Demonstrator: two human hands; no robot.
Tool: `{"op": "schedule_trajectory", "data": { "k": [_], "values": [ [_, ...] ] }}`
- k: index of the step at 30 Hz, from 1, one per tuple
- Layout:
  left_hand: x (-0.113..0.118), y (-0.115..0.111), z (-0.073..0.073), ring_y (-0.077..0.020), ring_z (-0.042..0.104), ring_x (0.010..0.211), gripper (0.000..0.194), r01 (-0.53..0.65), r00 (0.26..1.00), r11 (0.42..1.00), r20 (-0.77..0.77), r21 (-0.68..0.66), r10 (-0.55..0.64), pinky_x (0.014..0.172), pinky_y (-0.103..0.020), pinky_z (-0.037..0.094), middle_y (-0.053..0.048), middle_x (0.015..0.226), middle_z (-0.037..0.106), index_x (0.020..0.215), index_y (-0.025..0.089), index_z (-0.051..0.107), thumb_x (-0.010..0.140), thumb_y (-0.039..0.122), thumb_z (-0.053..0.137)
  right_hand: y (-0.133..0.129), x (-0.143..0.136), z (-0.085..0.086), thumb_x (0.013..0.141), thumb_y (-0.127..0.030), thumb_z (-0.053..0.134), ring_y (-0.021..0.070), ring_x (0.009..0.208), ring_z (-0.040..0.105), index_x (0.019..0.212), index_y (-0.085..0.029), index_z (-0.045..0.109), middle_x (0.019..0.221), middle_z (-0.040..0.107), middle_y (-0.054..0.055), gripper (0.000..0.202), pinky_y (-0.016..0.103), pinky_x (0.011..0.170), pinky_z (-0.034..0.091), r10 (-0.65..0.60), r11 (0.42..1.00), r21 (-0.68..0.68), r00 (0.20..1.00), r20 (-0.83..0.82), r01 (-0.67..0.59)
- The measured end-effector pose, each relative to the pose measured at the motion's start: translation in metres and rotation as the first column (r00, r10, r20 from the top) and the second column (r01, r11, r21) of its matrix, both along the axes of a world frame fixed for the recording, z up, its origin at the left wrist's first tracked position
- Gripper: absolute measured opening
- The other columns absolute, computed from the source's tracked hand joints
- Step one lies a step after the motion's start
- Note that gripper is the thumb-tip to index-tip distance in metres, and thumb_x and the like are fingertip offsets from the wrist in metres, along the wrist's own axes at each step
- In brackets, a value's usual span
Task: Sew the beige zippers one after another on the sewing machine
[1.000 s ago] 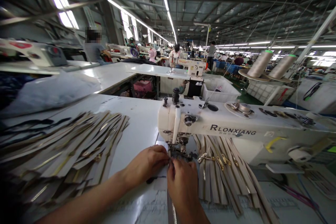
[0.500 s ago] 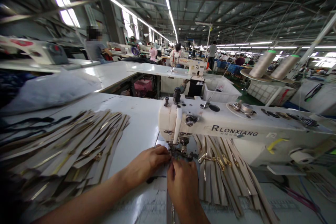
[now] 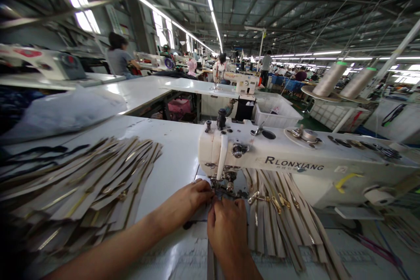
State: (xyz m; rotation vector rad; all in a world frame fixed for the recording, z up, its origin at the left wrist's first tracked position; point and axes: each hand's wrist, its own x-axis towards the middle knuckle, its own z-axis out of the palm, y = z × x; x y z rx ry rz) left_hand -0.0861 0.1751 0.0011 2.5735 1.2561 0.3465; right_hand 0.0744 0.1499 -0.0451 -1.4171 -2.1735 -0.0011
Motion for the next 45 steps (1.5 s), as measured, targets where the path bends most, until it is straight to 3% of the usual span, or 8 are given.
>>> {"op": "schedule_trajectory", "data": {
  "k": [9, 13, 20, 27, 42, 45],
  "values": [
    [-0.005, 0.010, -0.010, -0.0167, 0.053, 0.089, 0.024, 0.024, 0.992, 1.000, 0.123, 0.007, -0.025, 0.080, -0.024, 0.044, -0.004, 0.095, 0.059, 0.090, 0.017, 0.066, 0.095, 0.012, 0.044, 0.003, -0.005, 0.003, 0.082, -0.006, 0.045, 0.0224, 0.079, 0.060, 0.102, -0.016, 0.068, 0.084, 0.068, 0.006, 0.032, 0.037, 0.078, 0.034, 0.019, 0.997, -0.074, 0.999, 0.046, -0.016],
    [-0.006, 0.014, -0.014, -0.0171, 0.054, 0.091, 0.027, 0.032, 0.989, 1.000, 0.144, 0.000, -0.031, 0.083, -0.025, 0.043, -0.004, 0.096, 0.059, 0.092, 0.017, 0.067, 0.096, 0.013, 0.041, 0.004, -0.006, 0.003, 0.082, -0.004, 0.047, 0.0229, 0.082, 0.061, 0.102, -0.015, 0.067, 0.085, 0.069, 0.007, 0.031, 0.037, 0.079, 0.034, 0.014, 0.995, -0.102, 0.997, 0.073, -0.006],
    [-0.006, 0.014, -0.013, -0.0184, 0.055, 0.092, 0.027, 0.029, 0.994, 1.000, 0.107, 0.010, -0.029, 0.085, -0.027, 0.045, -0.005, 0.096, 0.060, 0.092, 0.017, 0.069, 0.096, 0.013, 0.042, 0.005, -0.009, 0.007, 0.081, -0.004, 0.050, 0.0217, 0.076, 0.061, 0.096, -0.016, 0.067, 0.080, 0.069, 0.006, 0.026, 0.037, 0.076, 0.033, 0.002, 0.997, -0.079, 0.994, 0.105, 0.006],
    [-0.003, 0.005, -0.010, -0.0195, 0.057, 0.089, 0.020, -0.063, 0.996, 0.998, 0.062, -0.004, 0.063, 0.081, -0.027, 0.047, -0.006, 0.093, 0.061, 0.089, 0.016, 0.068, 0.094, 0.019, 0.049, 0.004, -0.008, 0.006, 0.083, -0.005, 0.051, 0.0205, 0.074, 0.061, 0.100, -0.017, 0.067, 0.078, 0.068, 0.005, 0.026, 0.036, 0.074, 0.032, -0.017, 0.998, -0.056, 0.993, 0.119, 0.024],
    [-0.006, 0.007, -0.008, -0.0187, 0.058, 0.088, 0.018, -0.068, 0.994, 0.998, 0.086, 0.015, 0.066, 0.083, -0.029, 0.049, -0.006, 0.096, 0.060, 0.101, 0.017, 0.067, 0.093, 0.018, 0.051, -0.005, -0.001, 0.003, 0.084, -0.007, 0.048, 0.0217, 0.078, 0.061, 0.102, -0.019, 0.066, 0.085, 0.068, 0.005, 0.028, 0.035, 0.074, 0.036, -0.006, 1.000, 0.014, 0.998, 0.058, 0.005],
    [-0.007, 0.007, -0.006, -0.0182, 0.057, 0.087, 0.022, 0.005, 0.995, 0.998, 0.096, 0.058, -0.011, 0.079, -0.029, 0.048, -0.005, 0.096, 0.059, 0.108, 0.021, 0.066, 0.095, 0.021, 0.049, -0.011, 0.005, 0.004, 0.085, -0.010, 0.047, 0.0213, 0.073, 0.061, 0.105, -0.018, 0.066, 0.081, 0.068, 0.004, 0.028, 0.036, 0.072, 0.037, 0.007, 1.000, -0.008, 0.998, 0.070, -0.006]
  ]
}}
